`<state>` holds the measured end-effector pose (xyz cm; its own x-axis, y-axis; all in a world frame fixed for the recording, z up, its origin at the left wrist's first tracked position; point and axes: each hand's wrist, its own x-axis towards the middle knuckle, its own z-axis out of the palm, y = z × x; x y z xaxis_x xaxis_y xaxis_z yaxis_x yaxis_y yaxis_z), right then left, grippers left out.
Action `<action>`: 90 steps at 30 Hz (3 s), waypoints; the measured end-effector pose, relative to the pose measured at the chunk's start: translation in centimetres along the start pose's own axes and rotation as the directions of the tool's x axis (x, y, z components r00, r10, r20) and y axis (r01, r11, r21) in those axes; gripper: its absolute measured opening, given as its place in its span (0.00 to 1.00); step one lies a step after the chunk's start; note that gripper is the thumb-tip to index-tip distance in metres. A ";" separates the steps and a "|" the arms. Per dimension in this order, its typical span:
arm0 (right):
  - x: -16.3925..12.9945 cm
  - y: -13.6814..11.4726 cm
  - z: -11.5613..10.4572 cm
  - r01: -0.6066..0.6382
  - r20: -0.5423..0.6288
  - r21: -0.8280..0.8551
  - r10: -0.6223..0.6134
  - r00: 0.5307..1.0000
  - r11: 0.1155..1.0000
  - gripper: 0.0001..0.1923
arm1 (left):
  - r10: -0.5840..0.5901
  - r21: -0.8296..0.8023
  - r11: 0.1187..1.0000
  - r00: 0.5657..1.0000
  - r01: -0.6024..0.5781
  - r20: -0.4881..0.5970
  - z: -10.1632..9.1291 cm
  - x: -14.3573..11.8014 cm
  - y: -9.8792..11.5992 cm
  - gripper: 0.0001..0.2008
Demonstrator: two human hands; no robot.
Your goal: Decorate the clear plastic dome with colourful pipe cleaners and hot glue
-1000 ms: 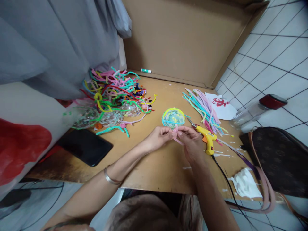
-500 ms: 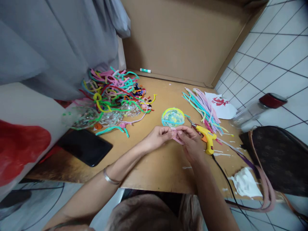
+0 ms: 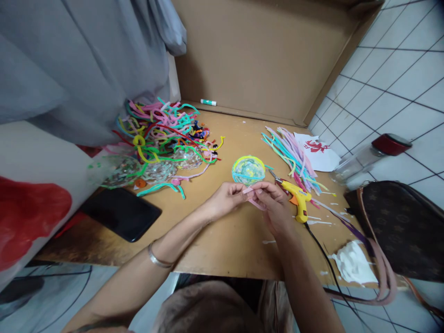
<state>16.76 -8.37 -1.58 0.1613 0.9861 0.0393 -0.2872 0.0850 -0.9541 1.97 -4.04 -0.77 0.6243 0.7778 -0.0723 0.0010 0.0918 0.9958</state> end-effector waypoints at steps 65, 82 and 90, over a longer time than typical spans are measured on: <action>-0.3 -0.5 0.8 -0.090 -0.081 -0.077 0.084 0.993 0.993 0.24 | -0.065 -0.060 0.996 0.996 0.062 -0.057 -1.8 0.7 -0.2 0.21; -0.3 -0.4 0.7 -0.038 -0.087 -0.055 0.033 0.996 0.998 0.25 | -0.054 -0.125 0.991 0.998 0.051 -0.016 -2.0 0.3 0.4 0.20; -0.3 -0.7 0.9 -0.047 -0.075 -0.035 0.044 0.996 0.998 0.25 | -0.036 -0.119 0.992 0.999 0.033 -0.023 -2.2 0.4 0.4 0.19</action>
<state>16.08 -8.64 -0.68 0.2190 0.9754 -0.0256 -0.2617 0.0335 -0.9646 0.50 -2.34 -0.48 0.6061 0.7879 -0.1090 -0.0717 0.1906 0.9790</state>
